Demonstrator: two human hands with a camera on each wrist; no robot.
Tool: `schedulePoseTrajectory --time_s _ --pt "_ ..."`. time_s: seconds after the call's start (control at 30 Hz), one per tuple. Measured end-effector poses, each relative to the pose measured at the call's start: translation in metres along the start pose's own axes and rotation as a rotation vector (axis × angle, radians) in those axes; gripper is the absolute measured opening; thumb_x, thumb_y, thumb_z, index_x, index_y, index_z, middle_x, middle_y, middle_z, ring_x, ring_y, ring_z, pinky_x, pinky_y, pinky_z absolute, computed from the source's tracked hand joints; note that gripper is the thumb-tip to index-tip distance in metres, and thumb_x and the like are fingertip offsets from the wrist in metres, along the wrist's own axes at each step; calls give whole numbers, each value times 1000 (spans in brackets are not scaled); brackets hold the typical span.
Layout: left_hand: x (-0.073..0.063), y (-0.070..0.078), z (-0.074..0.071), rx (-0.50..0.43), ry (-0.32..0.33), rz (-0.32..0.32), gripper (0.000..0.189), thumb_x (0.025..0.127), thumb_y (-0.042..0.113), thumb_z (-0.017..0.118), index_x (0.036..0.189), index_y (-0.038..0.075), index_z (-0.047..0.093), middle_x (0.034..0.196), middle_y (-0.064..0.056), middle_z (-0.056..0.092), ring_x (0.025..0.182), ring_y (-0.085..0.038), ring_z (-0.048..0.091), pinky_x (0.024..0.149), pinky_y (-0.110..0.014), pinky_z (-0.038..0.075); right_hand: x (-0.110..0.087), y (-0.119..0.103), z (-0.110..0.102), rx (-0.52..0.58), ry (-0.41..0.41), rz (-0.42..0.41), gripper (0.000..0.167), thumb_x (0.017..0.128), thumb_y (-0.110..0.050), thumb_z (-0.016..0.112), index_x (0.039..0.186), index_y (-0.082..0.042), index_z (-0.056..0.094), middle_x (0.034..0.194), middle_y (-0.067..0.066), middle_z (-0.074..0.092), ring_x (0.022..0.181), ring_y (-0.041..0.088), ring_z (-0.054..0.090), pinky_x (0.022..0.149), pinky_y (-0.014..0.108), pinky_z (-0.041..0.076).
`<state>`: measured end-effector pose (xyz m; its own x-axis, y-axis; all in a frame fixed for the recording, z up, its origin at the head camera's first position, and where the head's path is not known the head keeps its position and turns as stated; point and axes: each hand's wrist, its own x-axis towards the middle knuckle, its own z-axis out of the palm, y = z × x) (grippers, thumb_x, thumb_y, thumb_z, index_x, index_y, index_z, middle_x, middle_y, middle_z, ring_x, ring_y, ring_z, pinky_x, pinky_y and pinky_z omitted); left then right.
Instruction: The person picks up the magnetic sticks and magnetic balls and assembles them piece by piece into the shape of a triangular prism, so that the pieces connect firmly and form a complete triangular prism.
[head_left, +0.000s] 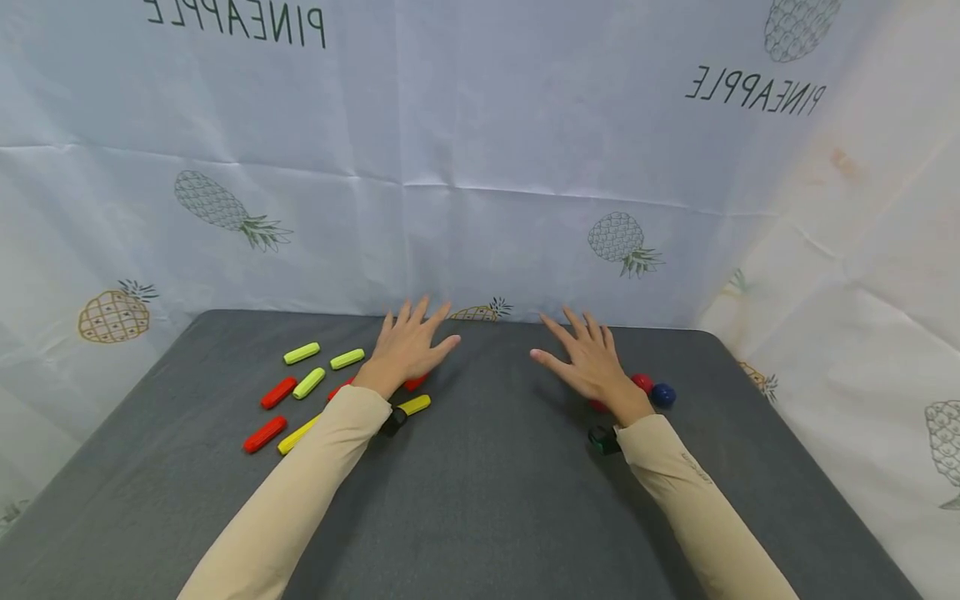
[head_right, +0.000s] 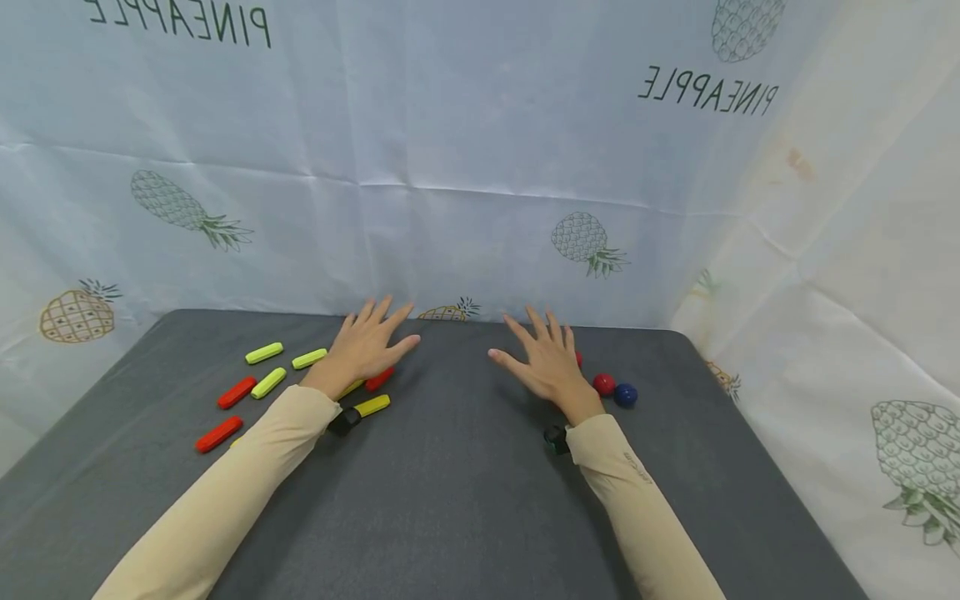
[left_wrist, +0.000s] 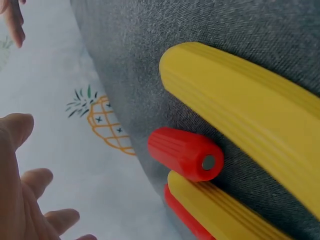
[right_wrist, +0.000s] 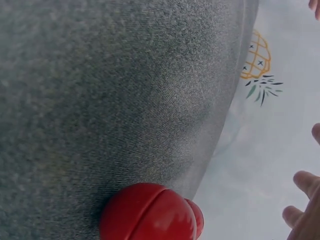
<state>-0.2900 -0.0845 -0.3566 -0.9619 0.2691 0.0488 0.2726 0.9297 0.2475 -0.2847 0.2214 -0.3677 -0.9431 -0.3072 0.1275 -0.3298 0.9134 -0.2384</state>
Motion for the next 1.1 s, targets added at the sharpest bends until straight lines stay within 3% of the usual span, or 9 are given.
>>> schedulePoseTrajectory --time_s 0.43,0.77,1.1 --pt "-13 -3 7 -22 -2 33 68 102 54 43 160 26 18 166 -18 14 151 -44 16 118 -63 20 -16 2 0 24 25 -23 75 94 -64 48 157 -26 30 165 15 19 152 46 6 116 70 3" --pt "-31 -4 10 -59 26 85 66 101 51 49 156 21 31 162 -18 25 147 -40 29 116 -60 27 -33 -1 2 -5 18 -86 73 94 -63 51 154 -26 37 163 14 25 151 44 15 116 69 11" --pt "-38 -5 13 -113 44 88 60 100 44 54 153 18 39 155 -20 37 142 -42 35 111 -63 32 -46 3 1 24 38 -117 70 94 -59 54 153 -24 38 162 13 28 150 43 18 116 67 14"
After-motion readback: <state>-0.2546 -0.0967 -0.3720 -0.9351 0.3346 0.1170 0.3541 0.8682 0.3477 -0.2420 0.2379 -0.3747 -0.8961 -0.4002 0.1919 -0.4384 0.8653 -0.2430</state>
